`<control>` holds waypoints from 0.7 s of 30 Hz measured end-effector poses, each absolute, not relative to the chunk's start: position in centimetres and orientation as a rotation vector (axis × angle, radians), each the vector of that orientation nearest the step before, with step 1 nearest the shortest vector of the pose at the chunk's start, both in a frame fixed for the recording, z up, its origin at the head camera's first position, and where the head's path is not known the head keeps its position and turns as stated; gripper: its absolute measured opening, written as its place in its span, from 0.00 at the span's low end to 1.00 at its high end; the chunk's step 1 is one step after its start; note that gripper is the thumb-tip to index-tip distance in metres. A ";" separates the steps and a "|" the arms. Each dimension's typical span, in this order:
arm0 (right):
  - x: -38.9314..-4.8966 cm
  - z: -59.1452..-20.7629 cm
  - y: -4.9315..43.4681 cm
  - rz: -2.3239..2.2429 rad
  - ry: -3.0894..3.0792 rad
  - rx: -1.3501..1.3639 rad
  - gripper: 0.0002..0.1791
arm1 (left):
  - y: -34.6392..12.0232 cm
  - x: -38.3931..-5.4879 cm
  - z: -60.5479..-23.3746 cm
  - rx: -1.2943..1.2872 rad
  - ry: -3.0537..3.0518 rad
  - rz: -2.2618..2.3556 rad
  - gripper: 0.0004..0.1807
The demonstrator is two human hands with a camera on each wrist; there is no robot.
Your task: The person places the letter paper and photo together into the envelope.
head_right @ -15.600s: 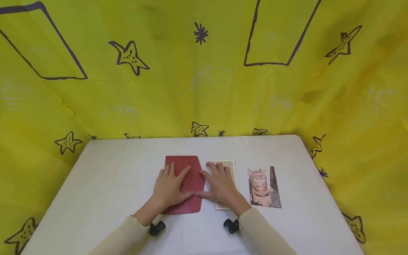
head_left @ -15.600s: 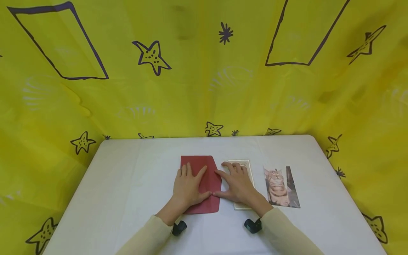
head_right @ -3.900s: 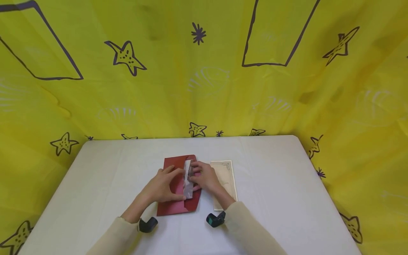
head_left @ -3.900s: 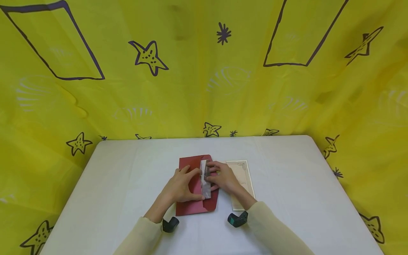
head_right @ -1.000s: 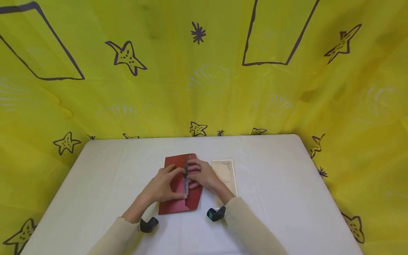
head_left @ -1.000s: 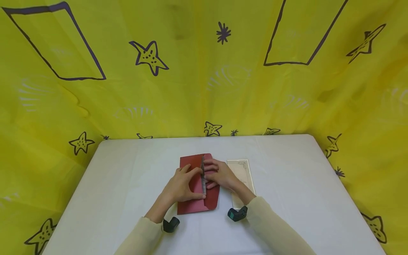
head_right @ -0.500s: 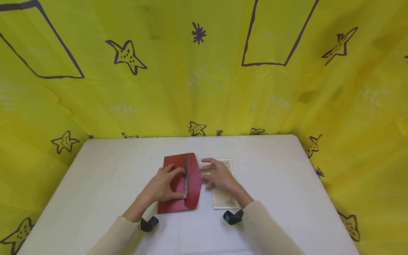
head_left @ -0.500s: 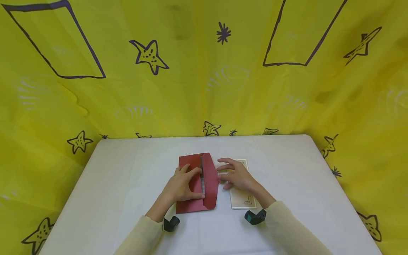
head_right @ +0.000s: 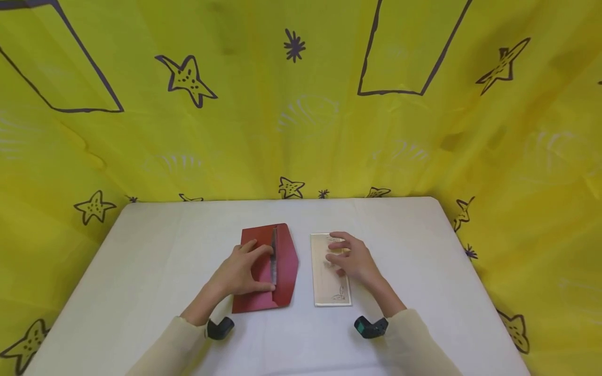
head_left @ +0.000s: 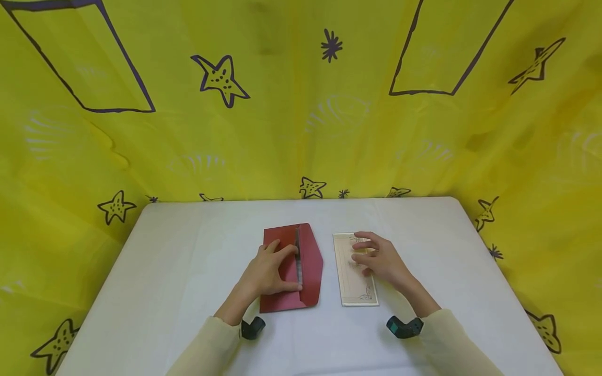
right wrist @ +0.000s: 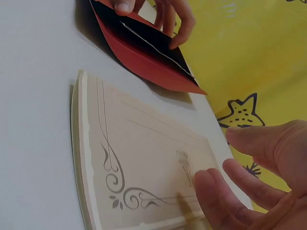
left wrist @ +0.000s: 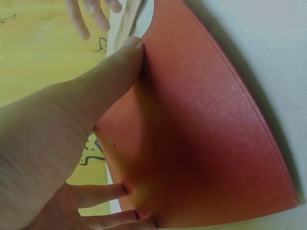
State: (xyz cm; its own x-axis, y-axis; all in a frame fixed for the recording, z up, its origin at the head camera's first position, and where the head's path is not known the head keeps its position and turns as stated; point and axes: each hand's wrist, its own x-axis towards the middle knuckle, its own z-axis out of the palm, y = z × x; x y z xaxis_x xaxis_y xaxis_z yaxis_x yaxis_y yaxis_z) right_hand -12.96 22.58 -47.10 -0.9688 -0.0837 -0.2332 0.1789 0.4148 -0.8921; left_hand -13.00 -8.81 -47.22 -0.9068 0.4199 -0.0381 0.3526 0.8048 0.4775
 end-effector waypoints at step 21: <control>-11.2 -47.6 22.8 -1.257 2.698 0.290 0.37 | -8.9 -13.1 -47.1 0.612 2.843 0.733 0.44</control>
